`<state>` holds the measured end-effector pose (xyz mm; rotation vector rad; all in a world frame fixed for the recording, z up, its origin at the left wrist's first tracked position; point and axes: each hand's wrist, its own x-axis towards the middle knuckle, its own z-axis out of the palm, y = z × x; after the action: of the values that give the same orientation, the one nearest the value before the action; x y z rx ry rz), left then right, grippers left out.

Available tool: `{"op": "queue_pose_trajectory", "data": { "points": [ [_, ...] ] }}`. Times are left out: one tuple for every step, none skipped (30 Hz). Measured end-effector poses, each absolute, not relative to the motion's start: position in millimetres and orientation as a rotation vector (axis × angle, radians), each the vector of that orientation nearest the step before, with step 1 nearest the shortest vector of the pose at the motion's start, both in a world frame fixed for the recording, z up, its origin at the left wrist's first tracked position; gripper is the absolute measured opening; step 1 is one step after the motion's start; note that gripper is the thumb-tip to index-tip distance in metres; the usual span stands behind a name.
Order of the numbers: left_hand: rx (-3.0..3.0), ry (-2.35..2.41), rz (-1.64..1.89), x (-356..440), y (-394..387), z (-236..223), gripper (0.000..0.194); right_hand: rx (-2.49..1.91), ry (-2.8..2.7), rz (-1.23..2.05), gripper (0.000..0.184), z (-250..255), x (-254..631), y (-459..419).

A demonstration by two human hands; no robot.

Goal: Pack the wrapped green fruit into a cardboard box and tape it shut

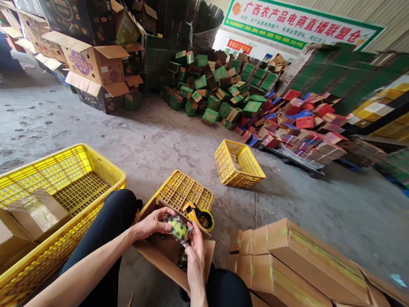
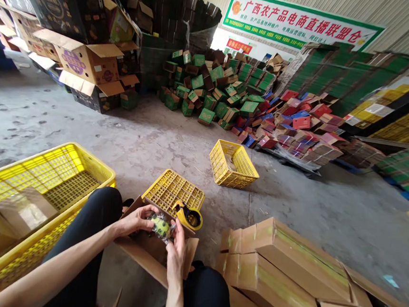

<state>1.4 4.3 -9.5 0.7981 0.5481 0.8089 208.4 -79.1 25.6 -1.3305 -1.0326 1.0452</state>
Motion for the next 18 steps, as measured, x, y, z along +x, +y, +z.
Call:
{"op": "queue_pose_trajectory", "data": {
  "points": [
    [0.799,0.54,0.818,1.6,4.7,-10.2,0.063,-1.284,-0.99,1.111,0.071,27.5,209.1,-79.5],
    [0.799,0.53,0.829,1.8,5.1,-10.9,0.065,-1.253,-0.944,1.175,0.07,28.4,210.2,-80.0],
    [0.798,0.52,0.843,2.2,5.6,-11.7,0.066,-1.249,-0.906,1.227,0.066,27.8,211.8,-80.2],
    [0.797,0.495,0.851,2.8,6.4,-12.5,0.067,-1.279,-0.873,1.237,0.061,25.6,213.7,-79.8],
    [0.792,0.468,0.866,3.5,7.6,-13.4,0.069,-1.324,-0.856,1.235,0.058,21.9,215.9,-78.6],
    [0.781,0.443,0.872,4.3,9.4,-14.4,0.071,-1.376,-0.844,1.249,0.059,17.1,218.0,-76.5],
    [0.769,0.418,0.867,5.2,11.8,-15.5,0.076,-1.407,-0.842,1.278,0.06,11.6,219.8,-73.5],
    [0.77,0.402,0.854,6.1,14.5,-16.5,0.084,-1.402,-0.848,1.31,0.063,6.3,221.0,-70.1],
    [0.771,0.397,0.847,6.9,17.1,-17.2,0.089,-1.405,-0.838,1.334,0.065,1.9,221.7,-66.7],
    [0.773,0.4,0.843,7.7,19.2,-17.7,0.091,-1.411,-0.831,1.358,0.066,-1.1,221.9,-63.8],
    [0.774,0.404,0.849,8.4,20.5,-17.7,0.09,-1.412,-0.824,1.371,0.066,-2.3,221.6,-61.8],
    [0.777,0.408,0.857,9.1,20.8,-17.1,0.087,-1.411,-0.821,1.378,0.065,-1.6,221.1,-60.7],
    [0.781,0.411,0.863,9.7,20.3,-16.1,0.084,-1.407,-0.825,1.376,0.065,0.9,220.4,-60.5],
    [0.786,0.417,0.861,10.1,18.9,-14.6,0.08,-1.397,-0.837,1.37,0.065,4.7,219.7,-60.9],
    [0.791,0.429,0.846,10.2,17.1,-12.8,0.077,-1.385,-0.854,1.359,0.066,9.6,219.0,-61.9],
    [0.793,0.448,0.819,10.1,14.9,-10.9,0.074,-1.373,-0.872,1.345,0.067,15.0,218.5,-63.2],
    [0.794,0.471,0.781,9.8,12.6,-9.0,0.071,-1.364,-0.888,1.33,0.067,20.4,218.0,-64.8],
    [0.792,0.498,0.735,9.4,10.2,-7.4,0.068,-1.358,-0.903,1.316,0.066,25.6,217.6,-66.8]
  ]
}}
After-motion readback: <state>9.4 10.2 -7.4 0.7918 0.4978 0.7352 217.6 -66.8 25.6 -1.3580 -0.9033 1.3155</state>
